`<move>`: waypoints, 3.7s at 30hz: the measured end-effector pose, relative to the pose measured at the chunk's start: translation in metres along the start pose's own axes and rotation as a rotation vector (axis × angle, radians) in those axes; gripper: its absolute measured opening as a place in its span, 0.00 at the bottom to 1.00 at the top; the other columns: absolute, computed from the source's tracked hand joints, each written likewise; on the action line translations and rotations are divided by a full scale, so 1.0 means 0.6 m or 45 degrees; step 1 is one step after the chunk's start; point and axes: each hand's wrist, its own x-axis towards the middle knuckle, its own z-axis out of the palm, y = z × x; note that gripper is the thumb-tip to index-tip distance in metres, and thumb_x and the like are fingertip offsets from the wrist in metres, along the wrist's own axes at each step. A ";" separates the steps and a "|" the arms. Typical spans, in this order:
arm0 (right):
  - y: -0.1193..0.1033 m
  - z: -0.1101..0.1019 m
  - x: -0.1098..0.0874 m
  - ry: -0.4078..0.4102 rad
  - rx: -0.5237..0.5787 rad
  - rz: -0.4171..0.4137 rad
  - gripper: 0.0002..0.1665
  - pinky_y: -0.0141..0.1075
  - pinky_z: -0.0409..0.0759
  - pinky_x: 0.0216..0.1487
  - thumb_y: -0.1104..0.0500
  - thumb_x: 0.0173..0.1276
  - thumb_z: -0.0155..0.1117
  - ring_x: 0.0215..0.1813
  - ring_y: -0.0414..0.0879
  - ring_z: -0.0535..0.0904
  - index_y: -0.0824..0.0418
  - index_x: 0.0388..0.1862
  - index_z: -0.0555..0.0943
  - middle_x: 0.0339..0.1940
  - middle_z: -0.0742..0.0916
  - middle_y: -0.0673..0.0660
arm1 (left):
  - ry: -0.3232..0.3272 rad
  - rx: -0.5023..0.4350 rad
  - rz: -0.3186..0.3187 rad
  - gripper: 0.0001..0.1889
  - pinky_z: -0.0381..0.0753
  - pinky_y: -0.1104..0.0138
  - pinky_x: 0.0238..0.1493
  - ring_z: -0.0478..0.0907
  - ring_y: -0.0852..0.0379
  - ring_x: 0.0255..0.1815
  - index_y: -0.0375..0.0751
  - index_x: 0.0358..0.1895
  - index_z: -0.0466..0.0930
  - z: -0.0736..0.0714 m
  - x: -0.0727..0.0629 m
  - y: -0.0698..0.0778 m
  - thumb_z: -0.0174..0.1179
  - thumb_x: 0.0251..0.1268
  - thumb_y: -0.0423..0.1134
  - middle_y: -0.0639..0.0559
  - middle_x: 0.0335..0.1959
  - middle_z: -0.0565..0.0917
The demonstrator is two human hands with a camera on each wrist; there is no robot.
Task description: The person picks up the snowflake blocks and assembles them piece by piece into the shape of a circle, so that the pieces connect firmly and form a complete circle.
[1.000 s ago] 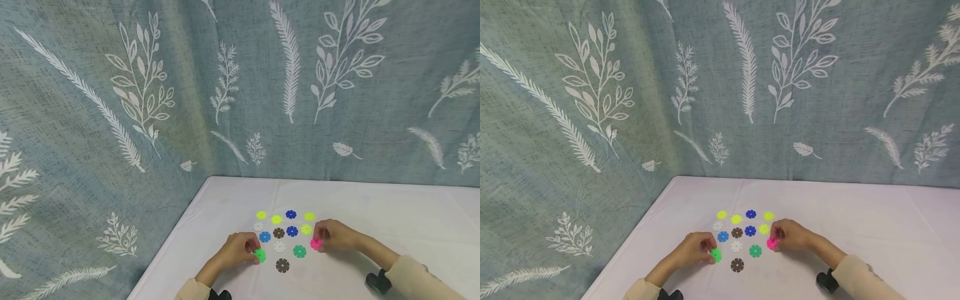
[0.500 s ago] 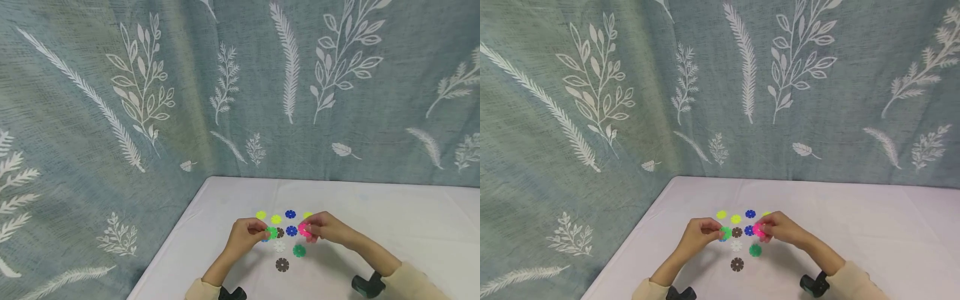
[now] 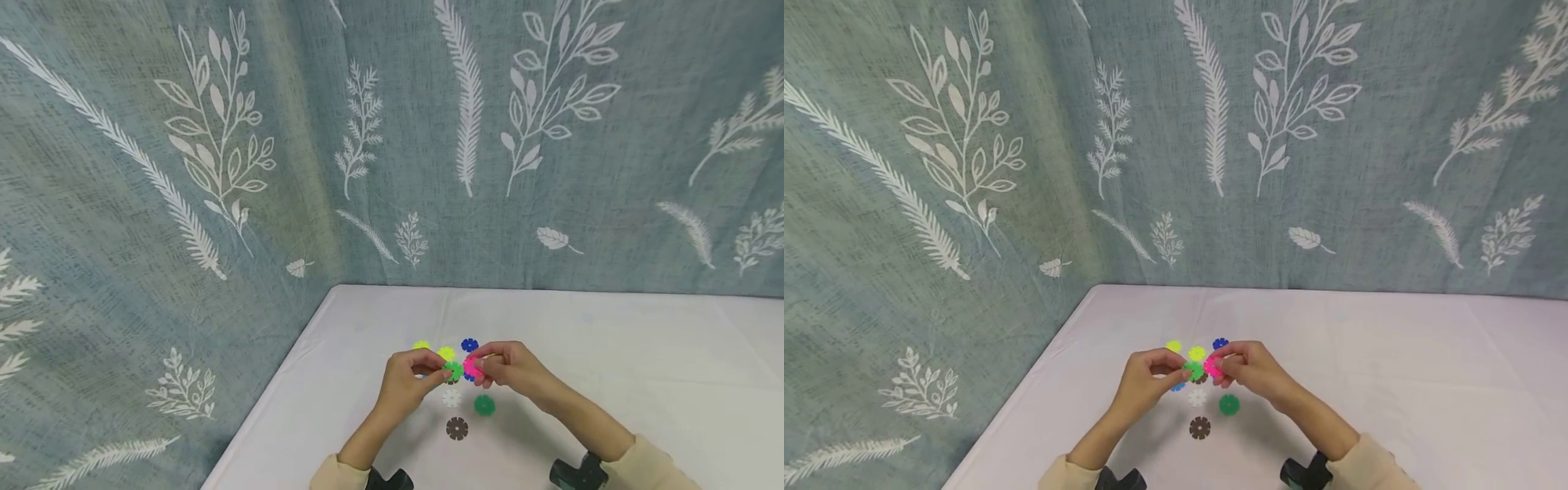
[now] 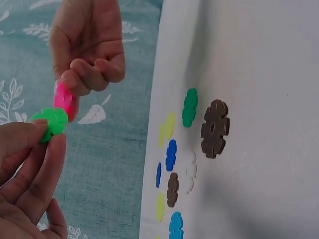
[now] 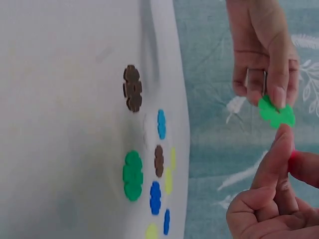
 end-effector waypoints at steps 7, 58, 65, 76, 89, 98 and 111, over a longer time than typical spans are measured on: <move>0.000 0.010 0.002 0.003 0.017 0.000 0.19 0.33 0.78 0.37 0.64 0.63 0.49 0.29 0.40 0.79 0.76 0.50 0.74 0.24 0.85 0.51 | 0.065 0.047 0.031 0.04 0.79 0.73 0.33 0.80 0.61 0.26 0.35 0.27 0.83 0.013 -0.005 0.003 0.67 0.50 0.33 0.46 0.25 0.85; 0.083 -0.022 0.015 -0.177 -0.581 -0.236 0.16 0.28 0.65 0.33 0.61 0.46 0.71 0.31 0.36 0.65 0.60 0.38 0.85 0.27 0.76 0.48 | -0.213 -0.178 -0.321 0.09 0.78 0.68 0.34 0.79 0.57 0.28 0.23 0.32 0.81 -0.003 -0.003 -0.043 0.60 0.56 0.30 0.33 0.28 0.83; 0.083 -0.016 0.019 -0.167 -0.640 -0.219 0.12 0.29 0.70 0.37 0.65 0.46 0.70 0.34 0.39 0.71 0.54 0.30 0.78 0.28 0.79 0.46 | -0.191 -0.175 -0.345 0.10 0.79 0.66 0.34 0.79 0.57 0.27 0.23 0.32 0.81 0.002 0.000 -0.040 0.62 0.55 0.31 0.35 0.27 0.84; 0.058 -0.005 0.019 0.022 -0.469 -0.345 0.04 0.28 0.75 0.31 0.65 0.53 0.68 0.28 0.33 0.74 0.60 0.29 0.82 0.25 0.84 0.50 | -0.199 -0.216 -0.371 0.09 0.76 0.73 0.33 0.82 0.46 0.31 0.24 0.33 0.81 0.007 -0.002 -0.036 0.59 0.57 0.31 0.34 0.29 0.84; 0.046 0.014 0.019 0.195 -0.438 -0.353 0.03 0.29 0.78 0.34 0.64 0.53 0.69 0.30 0.34 0.76 0.58 0.26 0.82 0.25 0.84 0.49 | -0.173 -0.235 -0.373 0.11 0.75 0.71 0.32 0.77 0.67 0.25 0.23 0.33 0.81 0.008 -0.004 -0.035 0.59 0.56 0.32 0.35 0.27 0.84; 0.039 0.015 0.017 0.240 -0.429 -0.355 0.04 0.30 0.77 0.32 0.65 0.52 0.69 0.31 0.35 0.76 0.58 0.25 0.82 0.26 0.85 0.50 | -0.155 -0.236 -0.383 0.11 0.76 0.69 0.33 0.76 0.67 0.25 0.24 0.34 0.82 0.008 -0.004 -0.029 0.60 0.56 0.33 0.36 0.28 0.85; 0.029 0.024 0.020 0.288 -0.415 -0.509 0.06 0.29 0.79 0.32 0.69 0.51 0.69 0.28 0.36 0.80 0.61 0.22 0.80 0.23 0.85 0.51 | -0.031 -0.356 -0.470 0.11 0.77 0.69 0.33 0.76 0.67 0.23 0.19 0.32 0.80 0.022 0.004 -0.013 0.61 0.54 0.30 0.43 0.25 0.85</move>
